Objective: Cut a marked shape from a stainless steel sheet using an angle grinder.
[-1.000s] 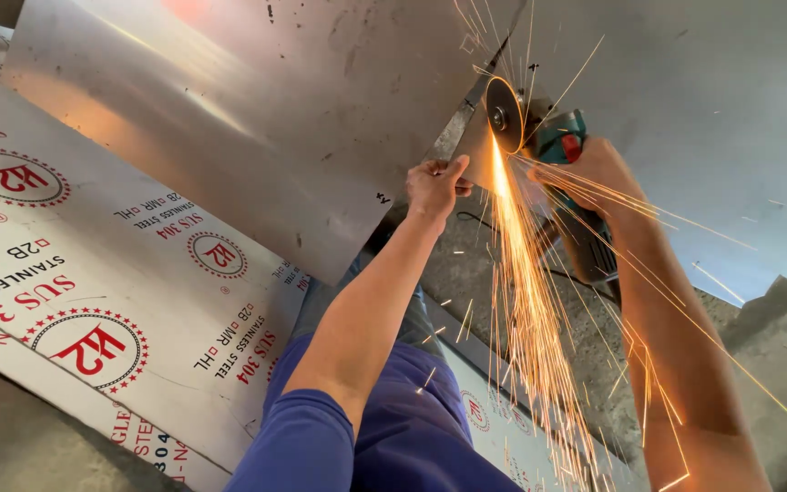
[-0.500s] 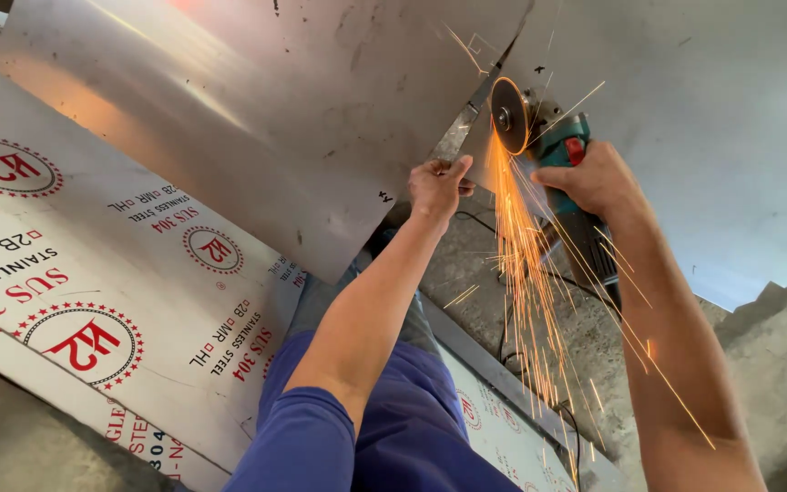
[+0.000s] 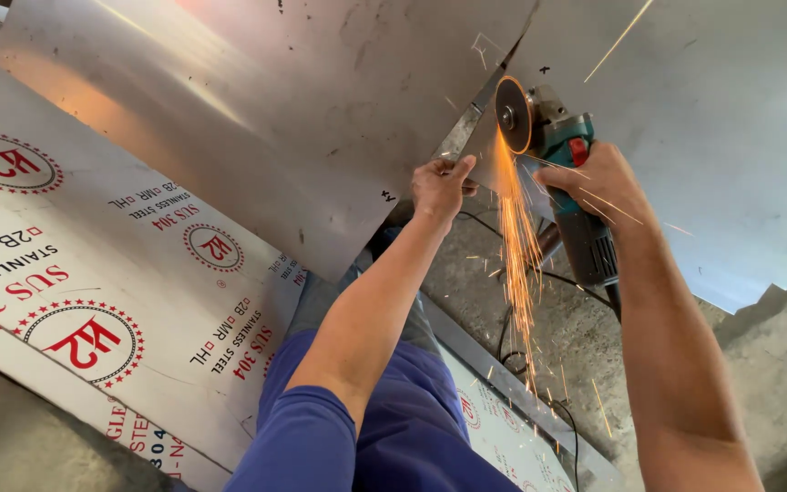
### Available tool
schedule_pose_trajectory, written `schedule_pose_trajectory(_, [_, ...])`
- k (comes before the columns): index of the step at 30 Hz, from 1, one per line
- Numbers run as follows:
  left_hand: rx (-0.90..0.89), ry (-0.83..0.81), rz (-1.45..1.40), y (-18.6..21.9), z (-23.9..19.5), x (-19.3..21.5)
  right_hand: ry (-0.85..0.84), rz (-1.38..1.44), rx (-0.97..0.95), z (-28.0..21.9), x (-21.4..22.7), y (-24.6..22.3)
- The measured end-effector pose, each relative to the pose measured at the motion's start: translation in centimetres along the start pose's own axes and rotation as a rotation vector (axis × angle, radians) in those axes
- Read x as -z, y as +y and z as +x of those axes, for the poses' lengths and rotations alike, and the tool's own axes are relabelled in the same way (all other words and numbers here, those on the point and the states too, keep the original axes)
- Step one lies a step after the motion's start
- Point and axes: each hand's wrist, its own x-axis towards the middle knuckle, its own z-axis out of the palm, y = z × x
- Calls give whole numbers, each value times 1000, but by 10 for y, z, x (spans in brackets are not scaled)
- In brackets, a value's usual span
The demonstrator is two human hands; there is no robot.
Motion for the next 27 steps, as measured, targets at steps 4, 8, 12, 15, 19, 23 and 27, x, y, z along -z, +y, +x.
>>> schedule_pose_trajectory(4, [-52,-25,-105,-18,14,-3,-19,73,-91,-8,2,-12])
schedule_pose_trajectory(8, [-15,-2,-107,-16,13,-4,-18,79,-104,-3,-1,-6])
schedule_pose_trajectory(12, [-34,-18,-105,-12,10,-2,-4,37,-74,3,-2,1])
schedule_pose_trajectory(15, [-32,-11,-88,-12,10,-3,-8,44,-63,5,-3,6])
schedule_pose_trajectory(19, [-40,0,-76,-10,8,-3,2,50,-39,1,-3,2])
schedule_pose_trajectory(23, [-50,4,-105,-16,13,-4,-19,72,-53,-1,-3,2])
schedule_pose_trajectory(27, [-30,-9,-87,-12,9,-3,-6,50,-10,-3,-3,0])
